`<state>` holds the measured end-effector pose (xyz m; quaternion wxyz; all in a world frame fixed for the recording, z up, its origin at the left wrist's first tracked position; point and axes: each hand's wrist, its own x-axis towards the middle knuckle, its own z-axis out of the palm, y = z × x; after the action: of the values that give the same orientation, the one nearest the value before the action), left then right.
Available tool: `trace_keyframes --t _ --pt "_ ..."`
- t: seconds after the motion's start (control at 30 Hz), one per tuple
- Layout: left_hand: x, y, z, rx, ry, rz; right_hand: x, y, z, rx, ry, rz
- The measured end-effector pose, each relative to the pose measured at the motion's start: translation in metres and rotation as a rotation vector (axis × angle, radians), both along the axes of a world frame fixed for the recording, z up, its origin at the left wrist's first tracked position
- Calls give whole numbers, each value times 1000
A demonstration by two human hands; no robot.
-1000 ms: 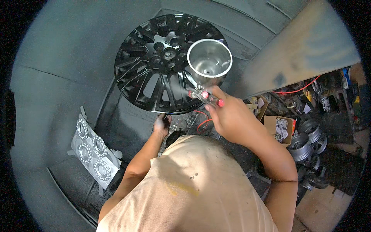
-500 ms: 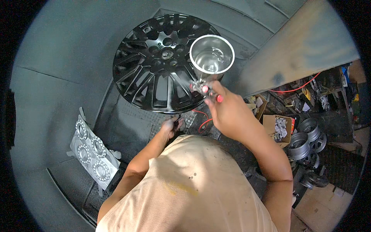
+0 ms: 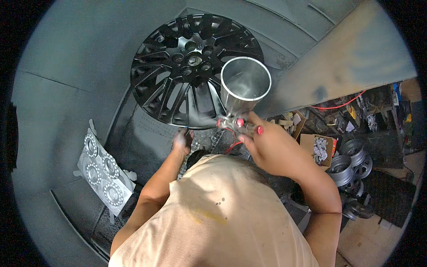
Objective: Spray painting a car wheel rim in a workshop area.
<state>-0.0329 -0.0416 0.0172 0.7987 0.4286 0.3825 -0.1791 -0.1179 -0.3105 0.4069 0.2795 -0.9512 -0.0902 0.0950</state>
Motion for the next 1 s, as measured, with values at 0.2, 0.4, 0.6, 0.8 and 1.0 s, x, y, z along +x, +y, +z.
trace_keyframes --t 0.2,0.4,0.6,0.8,1.0 --pt "-15 -19 -30 -133 16 -1 -2 17 -10 76 -111 149" --pt "-16 -30 17 -85 59 -387 19 9 -16 29 -127 -127" --pt "-16 -15 -1 -139 -20 -355 38 5 -21 91 -288 -134" --pt "-6 5 -8 -123 -39 -167 14 -1 -3 -33 -14 -90" --pt "-13 -10 6 -155 -53 -185 -9 -5 -9 -47 -198 159"
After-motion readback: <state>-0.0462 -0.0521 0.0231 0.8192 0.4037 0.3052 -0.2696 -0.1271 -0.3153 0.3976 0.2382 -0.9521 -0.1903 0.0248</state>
